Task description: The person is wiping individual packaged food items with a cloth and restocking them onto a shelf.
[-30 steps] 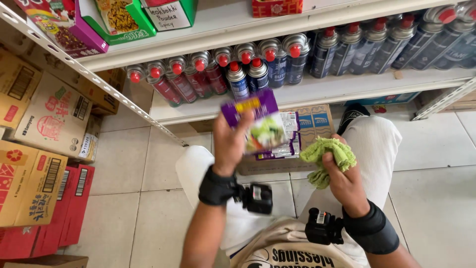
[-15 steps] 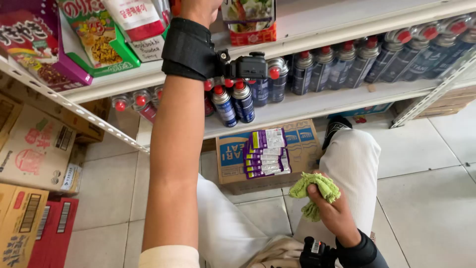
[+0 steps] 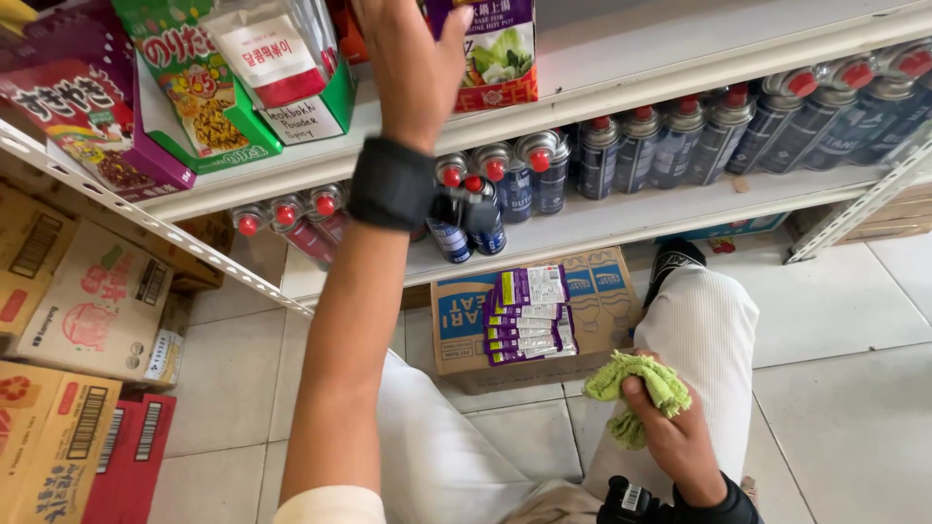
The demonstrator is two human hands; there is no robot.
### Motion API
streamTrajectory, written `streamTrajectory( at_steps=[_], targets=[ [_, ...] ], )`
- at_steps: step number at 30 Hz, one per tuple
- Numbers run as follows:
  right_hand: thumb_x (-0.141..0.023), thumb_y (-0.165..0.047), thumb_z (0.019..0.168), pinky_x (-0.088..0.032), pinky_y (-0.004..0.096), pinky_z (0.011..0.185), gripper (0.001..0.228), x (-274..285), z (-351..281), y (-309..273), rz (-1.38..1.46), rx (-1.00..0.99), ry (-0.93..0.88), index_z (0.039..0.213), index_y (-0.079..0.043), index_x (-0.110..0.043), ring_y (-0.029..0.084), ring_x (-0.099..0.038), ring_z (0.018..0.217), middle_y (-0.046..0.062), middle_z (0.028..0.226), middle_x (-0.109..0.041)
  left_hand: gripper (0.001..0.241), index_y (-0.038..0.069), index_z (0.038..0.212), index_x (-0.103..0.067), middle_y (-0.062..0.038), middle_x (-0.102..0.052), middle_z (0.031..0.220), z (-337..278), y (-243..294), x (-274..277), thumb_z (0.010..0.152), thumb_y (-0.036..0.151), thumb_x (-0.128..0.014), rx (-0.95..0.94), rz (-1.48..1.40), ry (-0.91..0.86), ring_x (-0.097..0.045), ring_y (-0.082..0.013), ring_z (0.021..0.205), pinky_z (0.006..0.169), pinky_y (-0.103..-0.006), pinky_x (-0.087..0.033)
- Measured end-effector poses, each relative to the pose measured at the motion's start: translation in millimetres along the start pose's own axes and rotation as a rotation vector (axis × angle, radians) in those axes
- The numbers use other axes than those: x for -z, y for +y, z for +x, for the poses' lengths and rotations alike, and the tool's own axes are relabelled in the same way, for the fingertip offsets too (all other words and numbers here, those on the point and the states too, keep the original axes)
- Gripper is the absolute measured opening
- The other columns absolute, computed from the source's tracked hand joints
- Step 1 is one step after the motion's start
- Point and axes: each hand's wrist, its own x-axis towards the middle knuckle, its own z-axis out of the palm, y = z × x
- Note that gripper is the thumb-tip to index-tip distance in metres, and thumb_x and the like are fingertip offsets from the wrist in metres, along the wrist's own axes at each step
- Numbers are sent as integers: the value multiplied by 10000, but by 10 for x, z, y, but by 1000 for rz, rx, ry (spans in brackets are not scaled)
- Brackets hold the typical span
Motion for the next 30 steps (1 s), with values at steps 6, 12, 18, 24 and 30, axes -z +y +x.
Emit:
streamTrajectory(
  at_steps=[6, 12, 18, 24, 30],
  targets=[
    [-654, -194, 984, -499, 292, 743, 333, -45, 10, 192, 71, -128, 27, 1247, 12, -662, 113, -573, 858, 38, 936, -660, 558, 6, 1222, -601, -139, -592, 1139, -351, 520, 177, 804, 268, -864, -218, 141, -480, -570, -320, 1082, 950, -492, -427],
    [-656, -194, 964, -504, 277, 745, 298, -165, 45, 90, 29, -24, -20, 1184, 6, -653, 110, -591, 845, 36, 900, -668, 536, -6, 1154, -615, -146, -626, 1126, -285, 477, 1, 784, 290, -866, -109, 210, -647, -590, -350, 1090, 928, -481, -468],
    [-651, -196, 949, -503, 267, 734, 300, -160, 0, 46, 18, -31, 5, 1177, -1, -645, 108, -600, 829, 26, 886, -682, 443, 9, 1026, -618, -161, -671, 1053, -213, 545, -70, 744, 245, -865, 1, 304, -741, -631, -366, 1021, 902, -472, -522],
    [-658, -185, 957, -492, 277, 698, 289, -103, -14, 115, 57, -84, 18, 1176, 3, -652, 108, -572, 808, 35, 881, -656, 400, 27, 968, -647, -159, -718, 964, -75, 433, -187, 765, 315, -837, -9, 374, -775, -703, -357, 898, 779, -505, -543],
    [-657, -197, 956, -499, 268, 718, 306, -94, 7, 109, 72, -93, 16, 1192, -2, -647, 107, -587, 828, 31, 900, -665, 392, 72, 818, -692, -144, -710, 702, 184, 432, -126, 1048, 386, -645, 239, 203, -767, -708, -337, 675, 656, -484, -549]
  ],
)
